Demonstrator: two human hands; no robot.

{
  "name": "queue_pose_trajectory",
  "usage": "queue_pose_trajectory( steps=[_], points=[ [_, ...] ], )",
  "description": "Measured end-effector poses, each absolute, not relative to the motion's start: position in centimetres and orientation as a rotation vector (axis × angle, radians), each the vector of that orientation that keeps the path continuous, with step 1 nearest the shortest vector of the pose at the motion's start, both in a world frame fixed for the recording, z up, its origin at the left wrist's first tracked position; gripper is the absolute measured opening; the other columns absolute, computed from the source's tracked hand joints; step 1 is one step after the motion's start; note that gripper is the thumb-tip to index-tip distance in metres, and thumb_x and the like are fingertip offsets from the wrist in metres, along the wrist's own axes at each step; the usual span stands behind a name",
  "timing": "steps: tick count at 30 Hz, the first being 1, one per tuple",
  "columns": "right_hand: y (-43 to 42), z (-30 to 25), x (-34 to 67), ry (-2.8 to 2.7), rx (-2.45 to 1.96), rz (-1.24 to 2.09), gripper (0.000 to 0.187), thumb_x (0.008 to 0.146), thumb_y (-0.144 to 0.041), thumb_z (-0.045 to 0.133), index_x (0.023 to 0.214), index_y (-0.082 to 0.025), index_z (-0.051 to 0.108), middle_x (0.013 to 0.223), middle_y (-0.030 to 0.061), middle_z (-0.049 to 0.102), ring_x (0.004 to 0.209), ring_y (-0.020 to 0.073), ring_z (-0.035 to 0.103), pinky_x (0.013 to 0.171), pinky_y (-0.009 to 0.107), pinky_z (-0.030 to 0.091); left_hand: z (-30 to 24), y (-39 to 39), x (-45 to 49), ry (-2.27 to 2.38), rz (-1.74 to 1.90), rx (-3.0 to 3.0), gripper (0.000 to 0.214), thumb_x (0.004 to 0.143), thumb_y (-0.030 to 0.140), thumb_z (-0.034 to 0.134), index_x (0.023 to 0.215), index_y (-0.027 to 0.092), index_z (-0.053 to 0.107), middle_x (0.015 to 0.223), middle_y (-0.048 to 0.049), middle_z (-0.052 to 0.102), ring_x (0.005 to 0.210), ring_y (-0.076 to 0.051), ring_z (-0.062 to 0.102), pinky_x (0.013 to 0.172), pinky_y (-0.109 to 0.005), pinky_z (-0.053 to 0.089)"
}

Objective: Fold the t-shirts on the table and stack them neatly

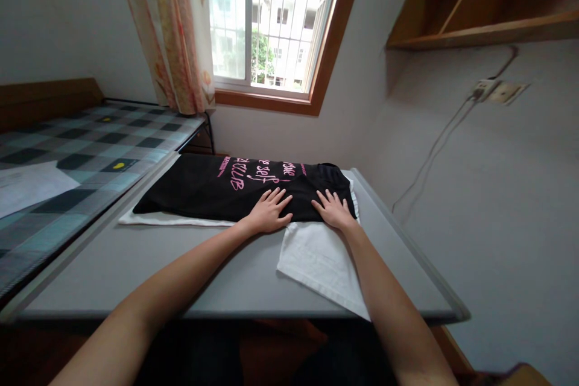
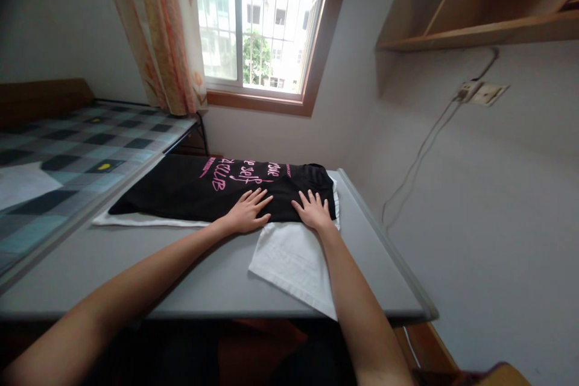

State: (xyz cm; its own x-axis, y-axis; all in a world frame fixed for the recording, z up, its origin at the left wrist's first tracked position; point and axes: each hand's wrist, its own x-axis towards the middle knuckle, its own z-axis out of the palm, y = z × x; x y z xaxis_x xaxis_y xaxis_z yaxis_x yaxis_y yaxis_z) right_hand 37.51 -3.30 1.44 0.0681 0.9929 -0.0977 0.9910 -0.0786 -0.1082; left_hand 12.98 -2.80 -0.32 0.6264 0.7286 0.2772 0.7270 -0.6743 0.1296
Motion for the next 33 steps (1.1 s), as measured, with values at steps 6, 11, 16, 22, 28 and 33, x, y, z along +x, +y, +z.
queue_pose_trajectory(
  steps=[6,11,16,22,28,33],
  points=[
    [-3.1,1.5,37.5,-1.989,-2.081,-0.043,0.057,0.099,-0.052,0.024,0.139,-0.02,0.051,0.148,0.012,0.044,0.141,0.0309,0.031,0.114,0.061,0.009,-0.2,-2.9,13.0,1.256,0.515,2.812,0.062,0.094,0.055,0.035,0.146,0.021,0.042,0.154,-0.0099,0.036,0.144,-0.026,0.026,0.118,-0.044,0.015],
    [-2.7,1.5,37.3,-1.979,-1.799,-0.083,0.054,0.1,-0.046,0.028,0.138,-0.015,0.051,0.147,0.0142,0.046,0.139,0.0246,0.035,0.116,0.049,0.02,-0.1,-2.9,12.9,1.244,0.52,2.813,0.062,0.094,0.054,0.036,0.145,0.02,0.043,0.153,-0.011,0.037,0.144,-0.026,0.026,0.118,-0.044,0.016],
    [-2.6,0.4,36.5,-2.112,-1.795,0.002,0.056,0.099,-0.049,0.03,0.144,-0.018,0.045,0.151,0.0145,0.039,0.141,0.0261,0.031,0.114,0.047,0.025,-0.2,-2.7,12.9,1.233,0.484,2.801,0.062,0.094,0.054,0.036,0.146,0.02,0.041,0.154,-0.0112,0.036,0.144,-0.026,0.025,0.118,-0.044,0.015],
    [-2.8,0.1,36.2,-2.191,-1.954,0.038,0.059,0.098,-0.052,0.031,0.146,-0.019,0.043,0.154,0.0134,0.034,0.143,0.0276,0.028,0.115,0.046,0.023,0.2,-1.8,11.6,1.138,0.439,2.713,0.06,0.093,0.056,0.037,0.145,0.028,0.041,0.154,-0.0036,0.036,0.145,-0.024,0.025,0.117,-0.041,0.018],
    [-2.8,0.4,36.3,-2.191,-1.949,0.067,0.059,0.098,-0.051,0.032,0.146,-0.018,0.043,0.154,0.0129,0.035,0.143,0.0274,0.028,0.115,0.045,0.022,1.4,-1.5,5.6,1.224,0.479,2.704,0.052,0.094,0.054,0.037,0.135,0.028,0.054,0.149,-0.0047,0.045,0.14,-0.026,0.034,0.113,-0.039,0.025],
    [-2.7,0.3,36.4,-2.179,-1.925,0.068,0.058,0.098,-0.051,0.034,0.144,-0.018,0.046,0.152,0.013,0.037,0.142,0.0267,0.03,0.115,0.044,0.024,2.8,-1.5,-5.1,1.595,0.562,2.663,0.047,0.09,0.051,0.04,0.119,0.024,0.065,0.125,-0.0101,0.062,0.117,-0.027,0.054,0.102,-0.045,0.037]
  ],
)
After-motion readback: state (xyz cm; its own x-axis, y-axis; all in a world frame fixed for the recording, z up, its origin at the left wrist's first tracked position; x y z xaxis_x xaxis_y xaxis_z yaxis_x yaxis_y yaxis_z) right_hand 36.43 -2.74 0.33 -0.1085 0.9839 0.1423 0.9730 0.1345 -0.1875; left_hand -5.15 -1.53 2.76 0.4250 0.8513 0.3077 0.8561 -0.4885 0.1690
